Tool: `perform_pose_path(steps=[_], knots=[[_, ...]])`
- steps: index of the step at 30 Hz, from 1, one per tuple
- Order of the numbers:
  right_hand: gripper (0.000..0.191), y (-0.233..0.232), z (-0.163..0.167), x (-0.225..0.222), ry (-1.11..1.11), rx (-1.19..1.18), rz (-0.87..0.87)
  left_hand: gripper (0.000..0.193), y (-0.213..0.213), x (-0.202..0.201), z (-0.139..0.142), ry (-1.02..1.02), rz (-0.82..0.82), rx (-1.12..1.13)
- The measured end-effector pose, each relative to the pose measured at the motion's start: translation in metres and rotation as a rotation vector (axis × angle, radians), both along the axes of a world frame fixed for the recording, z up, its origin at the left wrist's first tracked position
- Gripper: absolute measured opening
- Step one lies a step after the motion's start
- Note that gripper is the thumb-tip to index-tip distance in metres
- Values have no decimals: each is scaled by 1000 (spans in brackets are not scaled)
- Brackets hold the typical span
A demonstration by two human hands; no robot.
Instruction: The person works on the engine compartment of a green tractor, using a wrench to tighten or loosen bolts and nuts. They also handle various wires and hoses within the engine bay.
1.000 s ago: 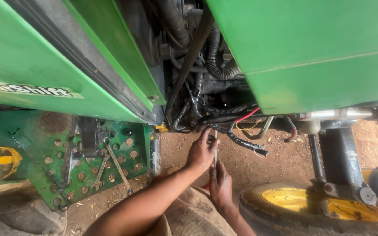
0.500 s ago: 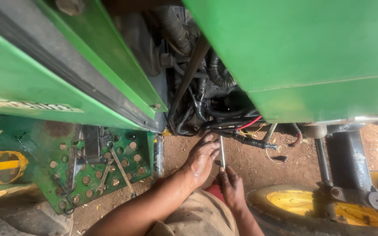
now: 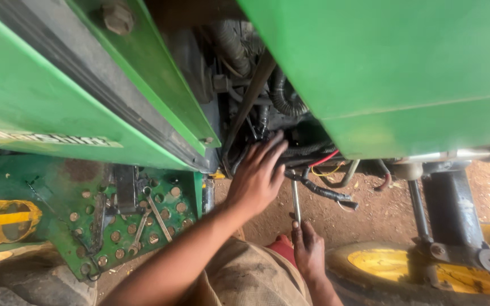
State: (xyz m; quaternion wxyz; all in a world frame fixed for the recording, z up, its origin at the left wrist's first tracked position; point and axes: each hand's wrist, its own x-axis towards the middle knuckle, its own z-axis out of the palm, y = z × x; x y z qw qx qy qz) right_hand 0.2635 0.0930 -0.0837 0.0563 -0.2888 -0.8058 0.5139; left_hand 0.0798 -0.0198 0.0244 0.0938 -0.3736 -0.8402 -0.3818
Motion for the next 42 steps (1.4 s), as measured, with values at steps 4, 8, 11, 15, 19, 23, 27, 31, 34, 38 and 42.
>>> perform_pose_path(steps=[4, 8, 11, 15, 19, 23, 27, 31, 34, 38, 42], knots=[[38, -1, 7, 2, -129, 73, -9, 67, 14, -26, 2, -161, -85, -377], [34, -5, 10, 16, -181, 111, -14, 54, 15, -28, 3, -196, -142, -496], [34, -1, 10, 43, -295, 133, 12, 56, 3, -27, 8, -181, -154, -500], [36, 12, 5, 84, -372, 173, 65, 62, -8, -24, 14, -372, -141, -557], [35, 37, 15, 116, -324, 185, 90, 61, -17, -24, 11, -465, -130, -492], [38, 62, 51, 128, -249, 89, 136, 61, -17, -26, 0, -283, -112, -395], [45, 63, 92, 103, -300, 67, 184, 65, -22, -27, -7, -145, -127, -393], [43, 30, 138, 64, -439, 57, 30, 61, -24, -24, -7, -366, -105, -538], [51, 15, 179, 24, -188, 243, 49, 60, -24, -20, -10, -269, -83, -353], [21, 7, 224, -40, -326, 769, 172, 60, -25, -14, -20, -271, -63, -317], [18, 4, 246, -95, -163, 977, 291, 60, -28, -10, -29, 5, 5, -136]])
